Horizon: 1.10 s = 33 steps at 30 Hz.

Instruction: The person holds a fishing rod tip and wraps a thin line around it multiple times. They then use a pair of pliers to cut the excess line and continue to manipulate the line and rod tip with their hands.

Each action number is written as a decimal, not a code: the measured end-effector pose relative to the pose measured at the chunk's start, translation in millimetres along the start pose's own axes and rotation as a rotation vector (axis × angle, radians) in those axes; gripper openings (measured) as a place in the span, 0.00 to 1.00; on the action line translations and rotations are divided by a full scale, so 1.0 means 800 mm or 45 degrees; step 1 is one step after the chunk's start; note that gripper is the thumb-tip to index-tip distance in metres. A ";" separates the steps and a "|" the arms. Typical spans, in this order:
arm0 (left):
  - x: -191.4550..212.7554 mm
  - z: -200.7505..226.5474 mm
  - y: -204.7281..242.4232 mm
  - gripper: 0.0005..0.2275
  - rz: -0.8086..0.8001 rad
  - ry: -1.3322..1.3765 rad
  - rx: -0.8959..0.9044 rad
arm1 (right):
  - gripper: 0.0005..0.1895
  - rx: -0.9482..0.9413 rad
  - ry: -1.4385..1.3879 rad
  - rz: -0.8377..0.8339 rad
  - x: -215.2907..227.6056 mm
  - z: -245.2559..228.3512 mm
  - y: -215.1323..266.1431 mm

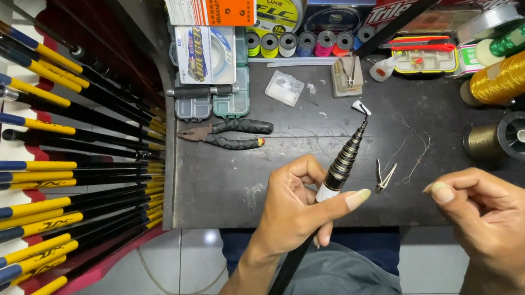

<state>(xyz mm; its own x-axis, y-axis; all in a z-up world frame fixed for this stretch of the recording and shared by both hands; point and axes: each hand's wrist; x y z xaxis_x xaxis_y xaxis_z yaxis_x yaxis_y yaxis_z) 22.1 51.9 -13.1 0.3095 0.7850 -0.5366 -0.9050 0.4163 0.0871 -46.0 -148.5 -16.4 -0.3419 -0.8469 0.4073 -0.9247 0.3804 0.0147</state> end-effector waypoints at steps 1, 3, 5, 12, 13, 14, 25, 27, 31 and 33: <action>0.001 -0.001 0.000 0.18 0.002 0.000 0.001 | 0.06 -0.001 0.000 -0.002 0.001 0.001 -0.001; 0.002 -0.002 0.000 0.18 -0.019 0.026 0.002 | 0.07 -0.003 -0.004 0.000 0.002 0.003 -0.002; 0.004 -0.007 0.001 0.15 -0.035 0.080 0.005 | 0.07 -0.004 0.000 -0.001 0.005 0.008 -0.003; 0.006 -0.005 0.001 0.12 -0.203 0.110 0.114 | 0.07 -0.009 -0.019 0.028 0.006 0.008 -0.002; 0.007 -0.009 0.001 0.12 -0.205 0.109 0.114 | 0.07 -0.009 -0.019 0.030 0.006 0.006 -0.002; 0.008 -0.013 0.002 0.13 -0.253 0.206 0.137 | 0.07 -0.009 -0.002 0.030 0.006 0.003 -0.002; 0.000 -0.023 0.000 0.10 -0.170 0.260 0.131 | 0.07 0.005 -0.008 0.024 0.008 0.000 0.000; 0.000 -0.026 0.000 0.09 -0.185 0.364 0.184 | 0.07 0.012 -0.015 0.010 0.009 0.002 0.000; -0.004 -0.023 0.002 0.09 -0.207 0.265 0.143 | 0.06 0.013 -0.002 0.015 0.010 0.003 0.000; -0.004 -0.024 0.002 0.13 -0.259 0.280 0.151 | 0.05 0.020 -0.001 0.004 0.009 0.001 0.000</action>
<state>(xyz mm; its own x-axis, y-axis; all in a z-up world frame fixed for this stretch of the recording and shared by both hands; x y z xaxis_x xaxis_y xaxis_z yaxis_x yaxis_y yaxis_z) 14.0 41.0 -27.4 0.3985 0.5674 -0.7206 -0.7867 0.6153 0.0495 -48.7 -155.1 -13.9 -0.3448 -0.8459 0.4069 -0.9261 0.3772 -0.0007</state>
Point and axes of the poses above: each hand's wrist, its own y-axis away from the middle knuckle, its own x-axis out of the back of the hand, z = x × y, and after that the axes turned 6 degrees about -x, right-handed
